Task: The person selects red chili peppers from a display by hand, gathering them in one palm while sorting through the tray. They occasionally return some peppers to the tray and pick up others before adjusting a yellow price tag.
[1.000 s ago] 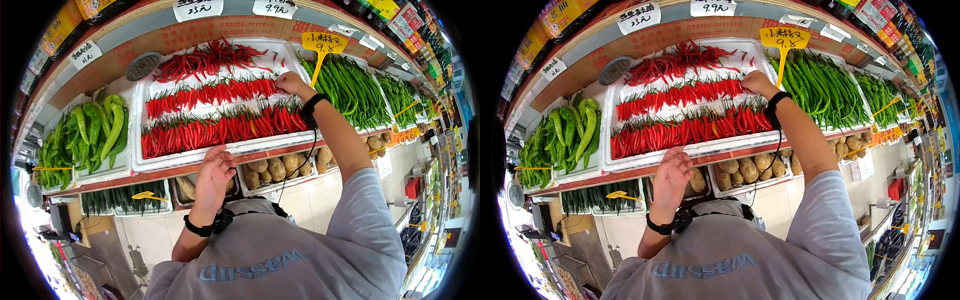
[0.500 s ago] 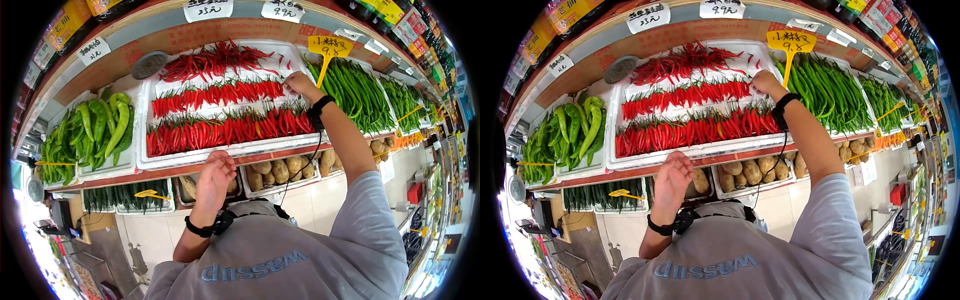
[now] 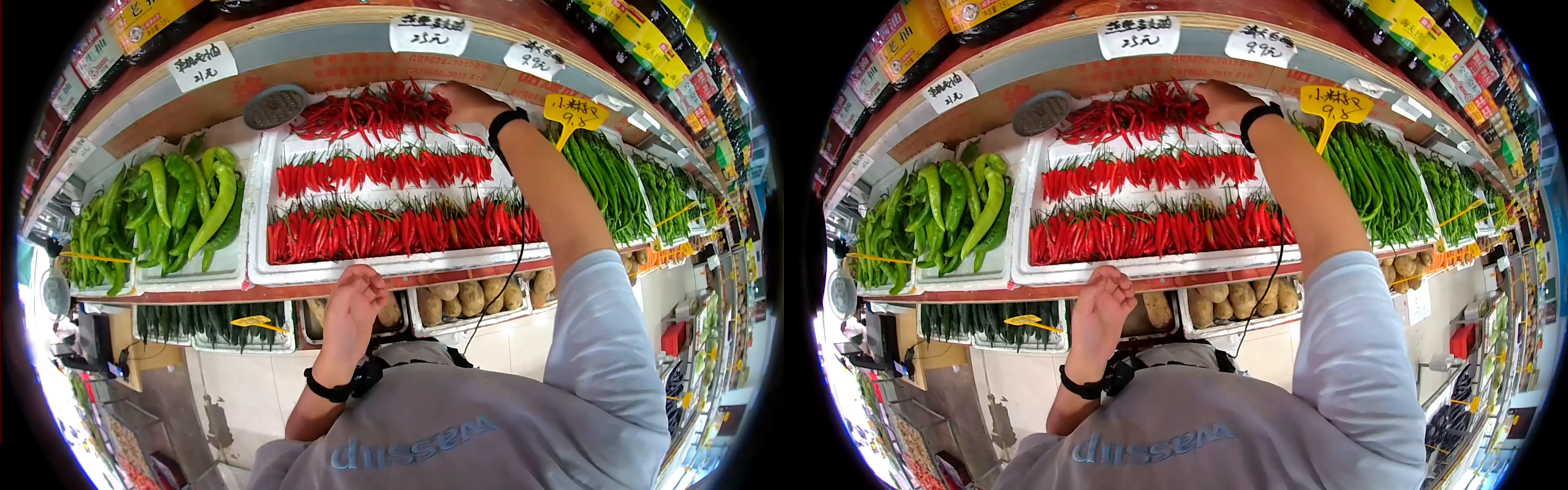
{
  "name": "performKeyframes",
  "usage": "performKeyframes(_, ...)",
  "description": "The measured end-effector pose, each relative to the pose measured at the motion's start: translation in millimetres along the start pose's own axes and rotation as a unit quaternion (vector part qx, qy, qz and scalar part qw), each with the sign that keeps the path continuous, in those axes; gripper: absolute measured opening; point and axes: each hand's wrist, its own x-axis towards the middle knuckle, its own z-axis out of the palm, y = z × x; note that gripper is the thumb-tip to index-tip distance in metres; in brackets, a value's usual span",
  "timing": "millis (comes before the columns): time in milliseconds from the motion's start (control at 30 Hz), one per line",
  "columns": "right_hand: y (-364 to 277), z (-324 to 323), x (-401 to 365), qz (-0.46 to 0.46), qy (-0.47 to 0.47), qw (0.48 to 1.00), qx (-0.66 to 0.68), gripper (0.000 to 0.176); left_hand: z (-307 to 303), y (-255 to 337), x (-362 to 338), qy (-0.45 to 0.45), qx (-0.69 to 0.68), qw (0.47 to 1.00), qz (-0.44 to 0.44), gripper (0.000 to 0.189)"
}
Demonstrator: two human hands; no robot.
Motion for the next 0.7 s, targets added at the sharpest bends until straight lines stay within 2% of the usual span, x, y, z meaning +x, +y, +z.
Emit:
performKeyframes(33, 10, 10, 3, 0.000, 0.002, 1.000, -0.002, 0.073, -2, 3, -1, -0.002, 0.000, 1.000, 0.001, 0.019)
performKeyframes(100, 32, 27, 5, 0.040, 0.079, 0.996, 0.000, 0.075, -6, 8, -4, 0.006, 0.005, 1.000, 0.006, 0.019)
performKeyframes(133, 44, 33, 7, 0.075, 0.034, 0.997, -0.002, 0.078, -9, 10, -5, 0.008, 0.010, 1.000, 0.005, 0.019)
performKeyframes(167, 67, 49, 12, 0.072, 0.045, 0.996, -0.017, 0.074, -11, 12, -7, 0.006, 0.008, 1.000, 0.006, 0.019)
performKeyframes(233, 72, 43, 7, 0.106, -0.023, 0.992, -0.059, 0.067, -14, 15, -8, 0.023, 0.014, 1.000, 0.005, 0.019)
performKeyframes(267, 77, 44, 5, 0.108, -0.023, 0.992, -0.062, 0.067, -15, 16, -9, 0.027, 0.010, 1.000, 0.005, 0.019)
performKeyframes(333, 83, 49, 4, 0.109, 0.073, 0.991, 0.040, 0.066, -19, 18, -10, 0.032, 0.011, 0.999, 0.006, 0.019)
performKeyframes(367, 83, 50, 6, 0.109, 0.075, 0.990, 0.039, 0.066, -21, 19, -11, 0.039, 0.014, 0.999, 0.007, 0.019)
performKeyframes(433, 82, 55, 11, 0.100, 0.057, 0.986, 0.121, 0.061, -22, 19, -11, 0.038, 0.013, 0.999, 0.011, 0.018)
performKeyframes(467, 80, 61, 14, 0.065, 0.061, 0.985, 0.147, 0.056, -23, 19, -12, 0.041, 0.005, 0.999, 0.012, 0.017)
performKeyframes(567, 82, 70, 23, 0.109, 0.047, 0.980, 0.162, 0.053, -25, 18, -12, 0.048, -0.002, 0.999, 0.011, 0.017)
performKeyframes(700, 84, 76, 28, 0.118, 0.068, 0.981, 0.140, 0.056, -24, 13, -12, 0.042, -0.003, 0.999, 0.008, 0.018)
